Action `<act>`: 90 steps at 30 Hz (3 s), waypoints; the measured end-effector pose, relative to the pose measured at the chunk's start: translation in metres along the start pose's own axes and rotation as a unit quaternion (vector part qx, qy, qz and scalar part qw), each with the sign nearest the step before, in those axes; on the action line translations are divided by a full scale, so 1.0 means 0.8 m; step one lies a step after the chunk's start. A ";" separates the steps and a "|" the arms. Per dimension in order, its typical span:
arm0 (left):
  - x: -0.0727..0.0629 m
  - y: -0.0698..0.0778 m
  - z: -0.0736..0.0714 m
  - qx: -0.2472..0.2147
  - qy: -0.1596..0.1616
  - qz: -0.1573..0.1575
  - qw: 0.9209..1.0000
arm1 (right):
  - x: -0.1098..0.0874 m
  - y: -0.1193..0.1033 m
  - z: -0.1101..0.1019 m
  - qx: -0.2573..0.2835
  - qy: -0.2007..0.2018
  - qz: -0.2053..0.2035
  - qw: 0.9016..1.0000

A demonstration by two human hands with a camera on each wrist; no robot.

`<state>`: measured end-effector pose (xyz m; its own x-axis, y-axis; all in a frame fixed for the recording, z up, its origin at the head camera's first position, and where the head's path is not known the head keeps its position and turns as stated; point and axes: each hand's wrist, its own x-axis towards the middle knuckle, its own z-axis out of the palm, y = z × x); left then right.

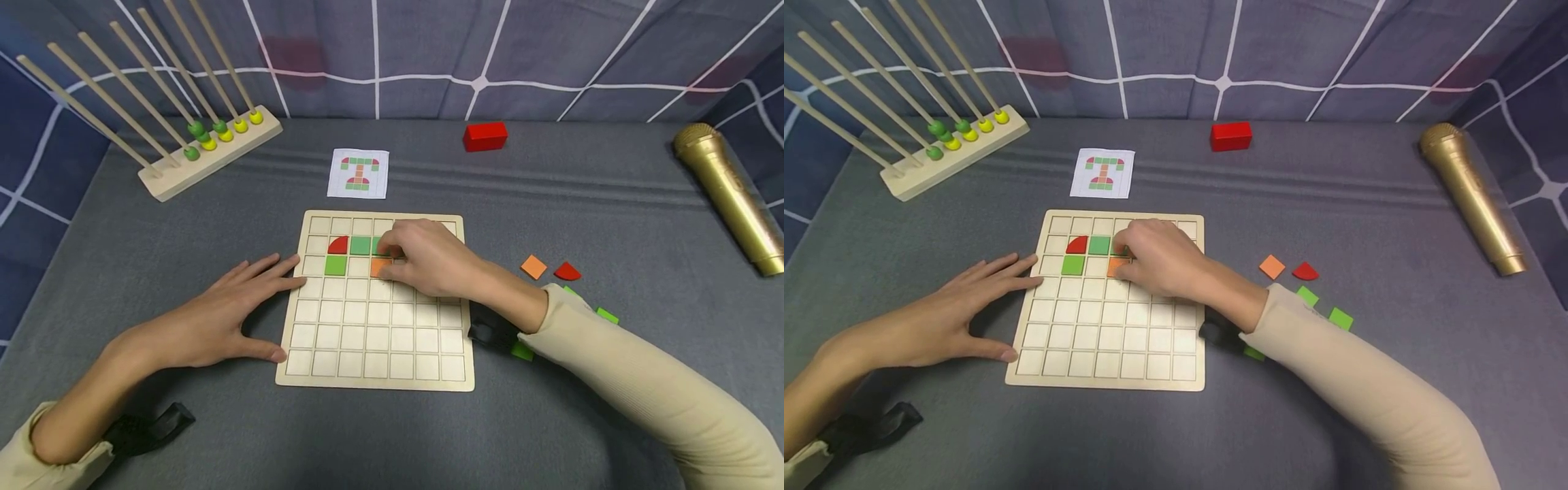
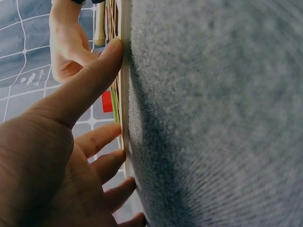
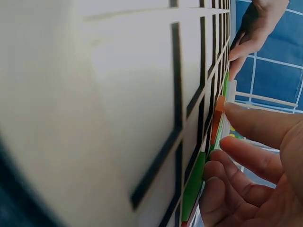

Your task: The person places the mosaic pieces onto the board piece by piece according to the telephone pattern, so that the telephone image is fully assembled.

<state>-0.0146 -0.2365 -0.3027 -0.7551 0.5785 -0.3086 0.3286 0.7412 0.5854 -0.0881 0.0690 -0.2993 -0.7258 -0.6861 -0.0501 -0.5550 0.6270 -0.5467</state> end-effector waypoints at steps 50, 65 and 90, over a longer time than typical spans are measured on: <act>0.000 0.004 0.000 0.017 0.026 0.009 0.999 | -0.191 0.129 -0.057 -0.016 0.124 0.100 0.987; 0.000 0.005 -0.001 0.027 0.025 0.001 0.999 | -0.184 0.126 -0.055 -0.044 0.099 0.119 0.987; -0.002 0.007 0.001 0.063 0.051 0.000 0.997 | -0.177 0.115 -0.053 -0.030 0.133 0.093 0.986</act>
<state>-0.0111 -0.2329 -0.2990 -0.8065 0.5458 -0.2273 0.3922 0.7816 0.4850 -0.0535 0.2397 -0.3066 -0.8942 -0.4404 0.0803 -0.4186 0.7591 -0.4985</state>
